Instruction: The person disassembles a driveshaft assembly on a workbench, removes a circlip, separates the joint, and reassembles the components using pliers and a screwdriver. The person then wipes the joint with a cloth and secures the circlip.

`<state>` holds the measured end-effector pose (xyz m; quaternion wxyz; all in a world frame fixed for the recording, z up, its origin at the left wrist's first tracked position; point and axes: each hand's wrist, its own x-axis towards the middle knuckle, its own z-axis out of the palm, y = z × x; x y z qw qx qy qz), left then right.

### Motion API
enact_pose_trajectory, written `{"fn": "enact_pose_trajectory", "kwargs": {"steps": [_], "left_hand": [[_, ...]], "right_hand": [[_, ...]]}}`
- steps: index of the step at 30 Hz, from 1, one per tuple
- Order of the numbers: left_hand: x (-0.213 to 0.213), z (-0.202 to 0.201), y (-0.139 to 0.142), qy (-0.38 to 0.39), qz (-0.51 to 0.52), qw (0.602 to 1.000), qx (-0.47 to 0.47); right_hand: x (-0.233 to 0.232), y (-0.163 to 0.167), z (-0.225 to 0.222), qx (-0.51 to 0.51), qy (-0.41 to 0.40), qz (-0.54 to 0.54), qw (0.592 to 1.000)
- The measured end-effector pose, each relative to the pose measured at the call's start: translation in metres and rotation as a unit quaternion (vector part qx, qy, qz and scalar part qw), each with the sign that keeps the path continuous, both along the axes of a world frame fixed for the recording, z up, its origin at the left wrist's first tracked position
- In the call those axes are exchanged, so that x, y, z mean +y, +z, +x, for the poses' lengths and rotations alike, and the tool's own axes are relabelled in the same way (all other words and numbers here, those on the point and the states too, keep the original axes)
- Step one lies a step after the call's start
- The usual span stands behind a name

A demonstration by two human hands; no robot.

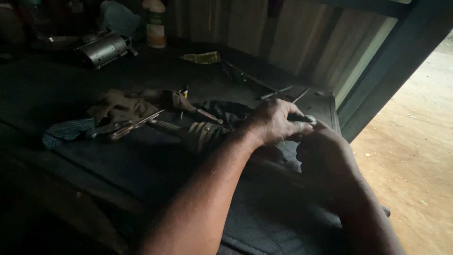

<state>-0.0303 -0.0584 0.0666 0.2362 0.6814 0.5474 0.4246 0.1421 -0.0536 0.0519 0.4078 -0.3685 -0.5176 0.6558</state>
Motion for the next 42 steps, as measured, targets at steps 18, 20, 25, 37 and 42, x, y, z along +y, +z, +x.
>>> {"fn": "enact_pose_trajectory", "kwargs": {"steps": [18,20,25,37,42], "left_hand": [[0.05,-0.017,-0.034,-0.057,0.012,0.968,-0.242],[0.046,-0.015,-0.031,-0.06,0.036,0.965,-0.252],[0.034,-0.008,-0.022,-0.071,0.078,0.964,-0.244],[0.029,-0.01,-0.019,-0.024,0.097,0.969,-0.228],[0.03,-0.011,-0.02,0.007,0.093,0.974,-0.208]], "right_hand": [[0.007,-0.013,-0.01,-0.455,-0.145,0.613,0.629],[0.011,-0.014,-0.007,-0.421,-0.144,0.554,0.704],[0.005,-0.009,-0.006,-0.118,-0.166,0.207,0.957],[-0.007,0.001,-0.013,-0.231,-0.156,0.293,0.915],[-0.005,-0.005,-0.006,-0.207,-0.154,0.262,0.93]]}}
